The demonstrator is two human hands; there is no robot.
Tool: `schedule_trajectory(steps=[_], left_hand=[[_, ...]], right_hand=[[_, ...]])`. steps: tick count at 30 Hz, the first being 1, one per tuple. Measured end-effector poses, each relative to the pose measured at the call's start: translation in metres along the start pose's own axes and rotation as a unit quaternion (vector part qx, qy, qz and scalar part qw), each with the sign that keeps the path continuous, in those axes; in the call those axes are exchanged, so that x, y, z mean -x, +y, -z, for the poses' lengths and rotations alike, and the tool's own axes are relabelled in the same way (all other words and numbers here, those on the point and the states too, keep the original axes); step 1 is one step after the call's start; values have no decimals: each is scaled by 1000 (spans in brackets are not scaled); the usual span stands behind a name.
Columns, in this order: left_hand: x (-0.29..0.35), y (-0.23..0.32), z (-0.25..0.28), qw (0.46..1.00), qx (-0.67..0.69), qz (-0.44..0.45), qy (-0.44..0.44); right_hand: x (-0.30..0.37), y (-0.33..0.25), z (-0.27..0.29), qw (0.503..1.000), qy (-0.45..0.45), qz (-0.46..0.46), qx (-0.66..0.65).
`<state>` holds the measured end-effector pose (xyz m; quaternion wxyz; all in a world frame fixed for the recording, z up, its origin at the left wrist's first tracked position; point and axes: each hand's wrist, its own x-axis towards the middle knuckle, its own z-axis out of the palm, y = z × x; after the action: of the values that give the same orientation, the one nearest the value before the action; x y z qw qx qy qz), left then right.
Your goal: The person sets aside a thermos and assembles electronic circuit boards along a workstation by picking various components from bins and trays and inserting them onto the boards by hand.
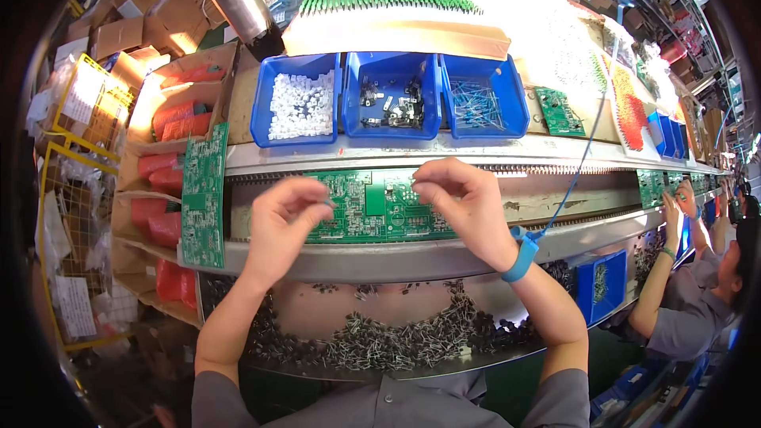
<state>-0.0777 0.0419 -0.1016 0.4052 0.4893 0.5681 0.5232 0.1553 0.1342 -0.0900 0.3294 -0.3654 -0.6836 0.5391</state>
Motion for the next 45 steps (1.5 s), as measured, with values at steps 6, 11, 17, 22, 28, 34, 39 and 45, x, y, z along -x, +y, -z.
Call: schedule_trajectory(steps=[6,11,17,22,28,34,39,45], left_hand=[[-11,-5,20,999,11,-12,48],[-17,-16,24,997,-14,-21,73],[-23,-32,28,988,-77,-71,110],[-24,-38,26,987,-105,-79,96],[-24,-43,24,991,-79,-58,92],[-26,-48,23,982,-105,-95,121],[-25,-42,22,983,-119,-88,112],[-26,-41,21,979,-126,-103,124]], right_hand=[[-7,13,2,999,-3,-52,-3],[-12,20,1,999,-25,-32,24],[-18,30,2,997,-27,10,73],[-20,37,-4,1000,7,-19,6],[-20,40,-4,1000,15,-27,0],[-20,40,-6,1000,14,-22,-7],[-19,40,-6,1000,17,-15,-4],[-18,38,-6,1000,15,-19,10]])
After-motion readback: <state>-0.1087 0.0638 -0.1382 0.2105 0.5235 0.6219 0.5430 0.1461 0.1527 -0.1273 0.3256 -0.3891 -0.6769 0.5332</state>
